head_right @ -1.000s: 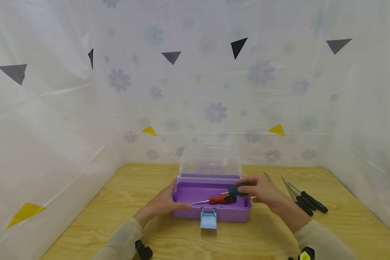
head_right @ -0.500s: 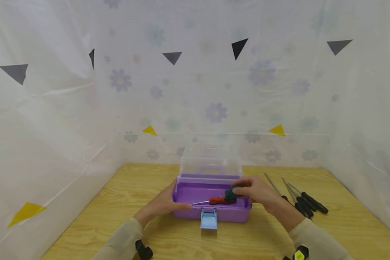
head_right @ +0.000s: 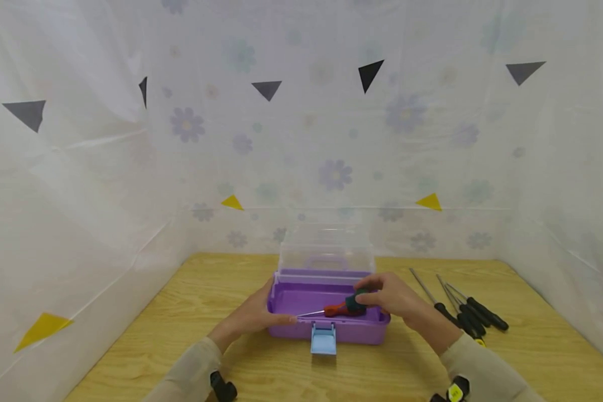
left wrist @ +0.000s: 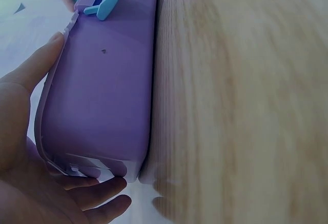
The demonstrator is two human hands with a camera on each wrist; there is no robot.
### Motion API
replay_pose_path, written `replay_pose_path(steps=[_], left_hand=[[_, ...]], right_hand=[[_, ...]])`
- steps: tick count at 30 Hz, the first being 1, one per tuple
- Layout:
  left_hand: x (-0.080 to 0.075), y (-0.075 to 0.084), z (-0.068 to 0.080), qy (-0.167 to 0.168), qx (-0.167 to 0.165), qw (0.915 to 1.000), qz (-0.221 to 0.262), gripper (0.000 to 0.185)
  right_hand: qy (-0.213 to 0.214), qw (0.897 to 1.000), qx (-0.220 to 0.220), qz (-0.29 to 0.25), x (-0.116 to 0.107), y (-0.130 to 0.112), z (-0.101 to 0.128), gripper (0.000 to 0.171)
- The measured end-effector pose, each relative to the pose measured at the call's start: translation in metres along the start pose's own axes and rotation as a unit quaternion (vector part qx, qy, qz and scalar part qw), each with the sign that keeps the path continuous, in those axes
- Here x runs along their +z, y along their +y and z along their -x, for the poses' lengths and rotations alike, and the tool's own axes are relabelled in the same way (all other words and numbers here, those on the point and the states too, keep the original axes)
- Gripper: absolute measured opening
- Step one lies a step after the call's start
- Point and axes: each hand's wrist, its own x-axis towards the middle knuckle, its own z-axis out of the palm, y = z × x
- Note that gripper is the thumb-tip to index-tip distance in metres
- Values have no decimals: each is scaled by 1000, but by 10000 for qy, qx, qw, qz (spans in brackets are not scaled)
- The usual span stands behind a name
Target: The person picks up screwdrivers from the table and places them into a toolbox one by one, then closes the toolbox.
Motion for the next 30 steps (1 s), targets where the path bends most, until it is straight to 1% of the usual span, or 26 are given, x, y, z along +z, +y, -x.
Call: replay_pose_path(steps=[8,16,23,30], left_hand=[[0,-1,2,64,-106,9999,-82,116],[0,-3,-1,-12,6,9999,-110,116],[2,-1,-1,9,-194,9996,-209,117],[1,-2,-1,-15,-57,9999,-138,114]], right_hand=[[153,9999,-50,11,3,0,1,38],[288,9995,103,-10,0,1,4,38],[242,9997,68,17,-4,3,7,41],[226,9997,99,-8,-2,2,8,44]])
